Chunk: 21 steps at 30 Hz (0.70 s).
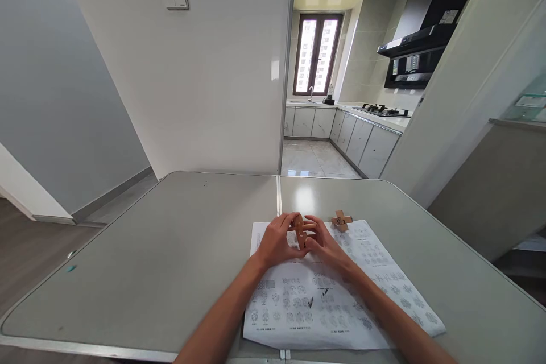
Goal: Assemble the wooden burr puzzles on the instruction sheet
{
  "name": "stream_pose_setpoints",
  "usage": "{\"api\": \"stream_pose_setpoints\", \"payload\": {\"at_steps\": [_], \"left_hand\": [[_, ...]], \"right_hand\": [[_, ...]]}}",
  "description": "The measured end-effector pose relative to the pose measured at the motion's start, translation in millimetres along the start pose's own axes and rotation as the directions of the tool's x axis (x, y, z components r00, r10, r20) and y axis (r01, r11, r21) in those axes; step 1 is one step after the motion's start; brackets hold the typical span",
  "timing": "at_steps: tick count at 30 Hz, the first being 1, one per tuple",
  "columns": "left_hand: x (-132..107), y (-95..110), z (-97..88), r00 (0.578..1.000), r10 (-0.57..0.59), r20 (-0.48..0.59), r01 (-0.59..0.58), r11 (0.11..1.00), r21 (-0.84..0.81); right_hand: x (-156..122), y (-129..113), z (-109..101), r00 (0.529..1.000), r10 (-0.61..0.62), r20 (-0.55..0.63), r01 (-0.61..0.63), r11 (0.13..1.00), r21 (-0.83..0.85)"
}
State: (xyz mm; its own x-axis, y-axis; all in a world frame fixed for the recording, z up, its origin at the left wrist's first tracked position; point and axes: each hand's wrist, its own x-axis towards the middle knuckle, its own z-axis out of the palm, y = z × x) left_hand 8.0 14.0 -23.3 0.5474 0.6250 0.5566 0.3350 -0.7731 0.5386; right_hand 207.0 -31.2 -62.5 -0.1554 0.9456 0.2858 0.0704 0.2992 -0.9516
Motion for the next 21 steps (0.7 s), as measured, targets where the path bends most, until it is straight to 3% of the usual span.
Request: {"api": "stream_pose_setpoints", "payload": {"at_steps": [11, 21], "left_hand": [[-1, 0, -0.2, 0.989, 0.140, 0.050, -0.145, 0.984, 0.099], [-1, -13, -2.8, 0.999, 0.002, -0.045, 0.006, 0.987, 0.158]], "right_hand": [[-5, -7, 4, 0.999, 0.035, 0.004, -0.035, 0.999, 0.036], [4, 1, -9, 0.973, 0.034, -0.227, -0.035, 0.999, -0.001]]}}
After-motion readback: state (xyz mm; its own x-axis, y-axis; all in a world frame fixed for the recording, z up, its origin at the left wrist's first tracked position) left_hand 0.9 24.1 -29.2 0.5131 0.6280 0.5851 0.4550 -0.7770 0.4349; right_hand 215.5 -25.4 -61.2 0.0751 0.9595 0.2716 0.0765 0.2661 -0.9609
